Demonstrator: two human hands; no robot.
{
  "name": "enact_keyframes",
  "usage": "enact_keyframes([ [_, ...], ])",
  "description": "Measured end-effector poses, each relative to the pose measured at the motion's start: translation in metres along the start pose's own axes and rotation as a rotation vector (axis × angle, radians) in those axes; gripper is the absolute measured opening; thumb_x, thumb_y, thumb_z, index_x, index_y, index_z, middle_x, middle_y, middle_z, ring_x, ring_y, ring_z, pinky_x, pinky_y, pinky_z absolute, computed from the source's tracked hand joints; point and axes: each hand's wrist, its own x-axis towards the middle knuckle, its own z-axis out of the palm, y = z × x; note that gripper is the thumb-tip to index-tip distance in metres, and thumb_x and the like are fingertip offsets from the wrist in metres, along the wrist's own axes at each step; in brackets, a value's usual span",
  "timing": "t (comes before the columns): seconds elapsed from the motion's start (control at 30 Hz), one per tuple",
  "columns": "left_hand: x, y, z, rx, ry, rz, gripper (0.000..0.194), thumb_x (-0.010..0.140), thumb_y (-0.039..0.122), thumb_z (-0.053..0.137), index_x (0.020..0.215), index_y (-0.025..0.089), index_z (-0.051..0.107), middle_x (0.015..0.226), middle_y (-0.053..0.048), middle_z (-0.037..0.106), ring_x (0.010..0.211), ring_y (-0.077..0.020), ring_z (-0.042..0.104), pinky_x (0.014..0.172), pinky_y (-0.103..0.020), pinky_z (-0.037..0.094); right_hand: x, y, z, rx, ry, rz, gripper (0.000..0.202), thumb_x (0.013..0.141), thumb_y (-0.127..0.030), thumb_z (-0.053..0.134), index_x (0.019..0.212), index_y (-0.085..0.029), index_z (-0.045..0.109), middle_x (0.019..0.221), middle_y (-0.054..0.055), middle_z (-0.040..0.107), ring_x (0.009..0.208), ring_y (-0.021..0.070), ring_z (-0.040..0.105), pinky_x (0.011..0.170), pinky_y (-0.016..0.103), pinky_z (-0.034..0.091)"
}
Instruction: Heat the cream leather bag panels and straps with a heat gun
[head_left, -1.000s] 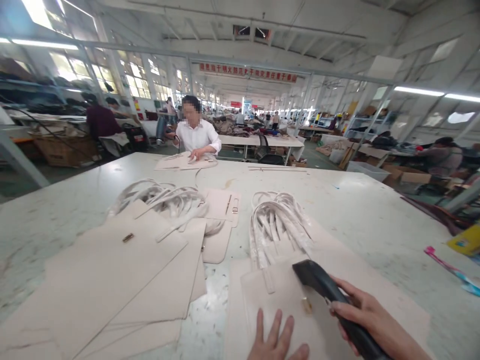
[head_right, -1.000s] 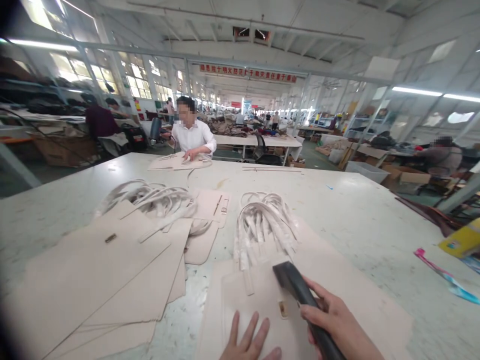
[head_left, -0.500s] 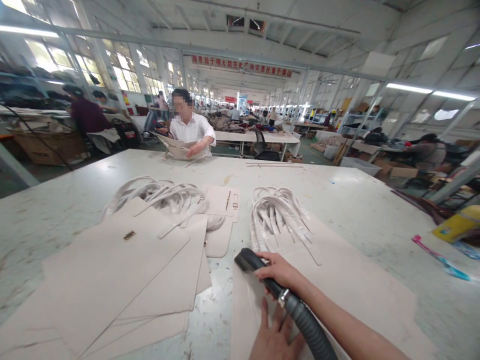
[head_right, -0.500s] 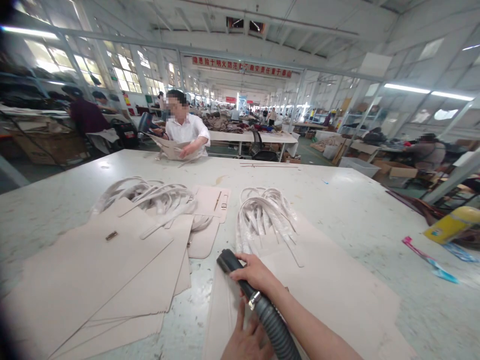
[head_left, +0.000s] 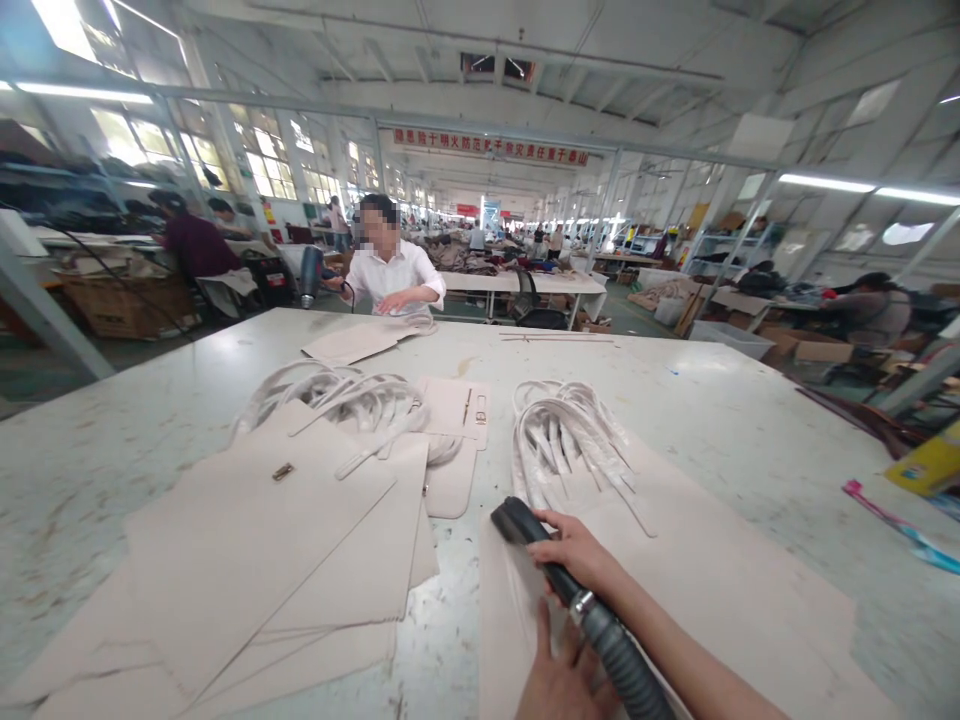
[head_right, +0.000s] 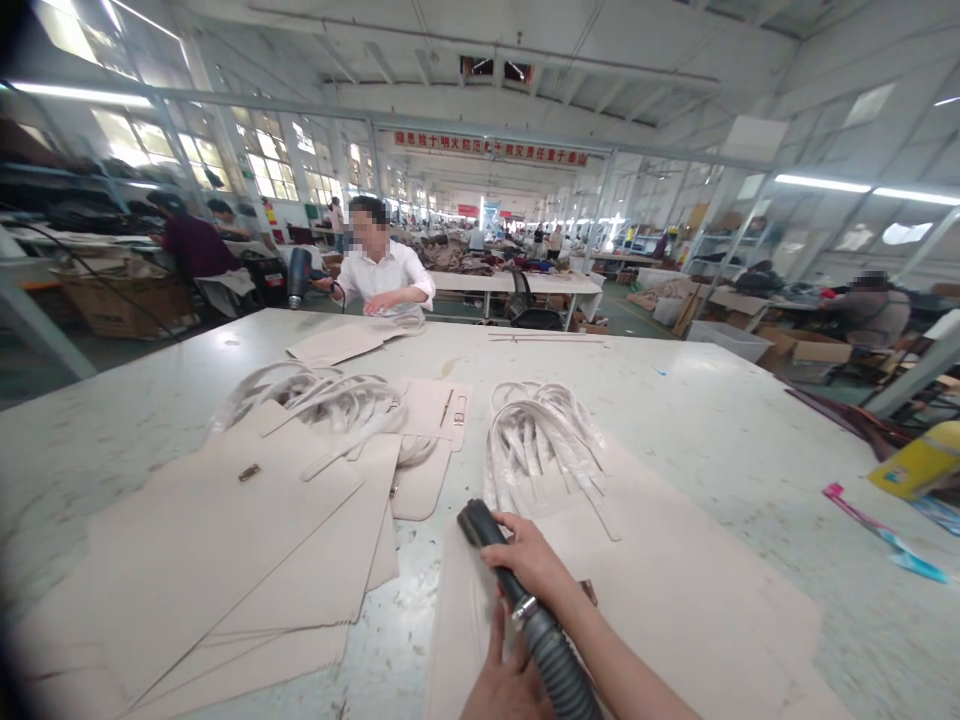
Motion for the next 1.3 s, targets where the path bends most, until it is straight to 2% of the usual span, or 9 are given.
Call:
enact_keyframes([
  [0.2,0.016,-0.018,-0.026,-0.240,-0.311,-0.053,0.058,0.081,0.056,0.031,0.131,0.027,0.027,0.138,-0.003,0.031,0.128,-0.0303,0.013,0.101,-0.060,0.007,-0.004,-0.015,0.003,0.044,-0.006,-0.061,0.058,0.065,-0.023,0.059,0.119,-0.020,0.041,0.059,-0.005,0.058,0.039,0.0123,0.055,0.034,0.025,0.045],
  [0.3,0.029,-0.047,-0.031,-0.390,-0.561,-0.070,0.065,0.080,0.060,0.031,0.134,0.028,0.017,0.141,-0.003,0.025,0.130,-0.0287,0.008,0.100,-0.059,0.006,-0.038,-0.025,-0.023,0.053,0.099,-0.118,0.063,0.064,-0.024,0.062,0.123,-0.023,0.038,0.057,-0.006,0.058,0.040,0.0122,0.054,0.036,0.024,0.044],
  [0.4,0.041,-0.075,-0.027,-0.461,-0.674,-0.079,0.066,0.079,0.056,0.038,0.135,0.032,0.012,0.144,-0.001,0.011,0.131,-0.0282,0.000,0.099,-0.060,0.003,-0.094,-0.026,-0.046,0.024,0.228,-0.127,0.062,0.068,-0.024,0.060,0.125,-0.028,0.036,0.053,-0.007,0.057,0.038,0.0122,0.052,0.037,0.024,0.043],
  [0.53,0.051,-0.096,-0.021,-0.582,-0.783,-0.067,0.064,0.080,0.041,0.047,0.134,0.034,0.012,0.145,0.000,0.002,0.131,-0.0286,-0.004,0.097,-0.061,0.004,-0.162,0.004,-0.044,0.017,0.255,0.034,0.065,0.066,-0.021,0.060,0.127,-0.026,0.035,0.053,-0.005,0.058,0.036,0.0123,0.049,0.035,0.024,0.041],
  [0.67,0.058,-0.107,-0.020,-0.704,-0.915,-0.035,0.065,0.078,0.031,0.050,0.133,0.034,0.015,0.145,0.001,0.001,0.130,-0.0293,-0.004,0.097,-0.061,0.003,-0.192,0.042,-0.018,0.134,0.009,0.164,0.067,0.058,-0.015,0.062,0.122,-0.026,0.044,0.076,-0.001,0.065,0.049,0.0129,0.053,0.044,0.023,0.040],
  [0.8,0.060,-0.110,-0.022,-0.724,-0.937,-0.035,0.068,0.077,0.027,0.053,0.133,0.034,0.015,0.145,0.000,0.001,0.130,-0.0301,-0.006,0.095,-0.063,0.001,-0.191,0.046,0.002,0.142,-0.074,0.267,0.068,0.053,-0.010,0.060,0.119,-0.024,0.048,0.086,-0.001,0.065,0.068,0.0153,0.056,0.055,0.021,0.038],
  [0.97,0.058,-0.109,-0.020,-0.736,-0.915,-0.044,0.068,0.077,0.028,0.054,0.133,0.033,0.017,0.145,0.000,0.002,0.130,-0.0292,-0.006,0.095,-0.063,0.001,-0.164,0.032,0.025,0.092,-0.105,0.333,0.071,0.050,-0.009,0.060,0.119,-0.019,0.047,0.087,0.001,0.062,0.065,0.0127,0.052,0.054,0.021,0.037],
  [1.17,0.060,-0.112,-0.019,-0.741,-0.919,-0.043,0.069,0.075,0.026,0.055,0.133,0.034,0.018,0.145,0.000,0.002,0.130,-0.0295,-0.004,0.095,-0.063,0.001,-0.112,0.037,0.074,0.120,-0.250,0.182,0.069,0.054,-0.016,0.064,0.119,-0.029,0.044,0.074,-0.004,0.060,0.039,0.0077,0.047,0.037,0.018,0.033],
  [1.3,0.063,-0.115,-0.019,-0.724,-0.929,-0.038,0.069,0.076,0.021,0.051,0.133,0.036,0.015,0.145,0.001,0.001,0.130,-0.0294,-0.003,0.095,-0.063,0.003,-0.110,0.035,0.079,0.096,-0.161,0.049,0.050,0.047,-0.023,0.074,0.095,-0.025,0.063,0.067,-0.006,0.060,0.052,0.0098,0.050,0.046,0.018,0.039],
])
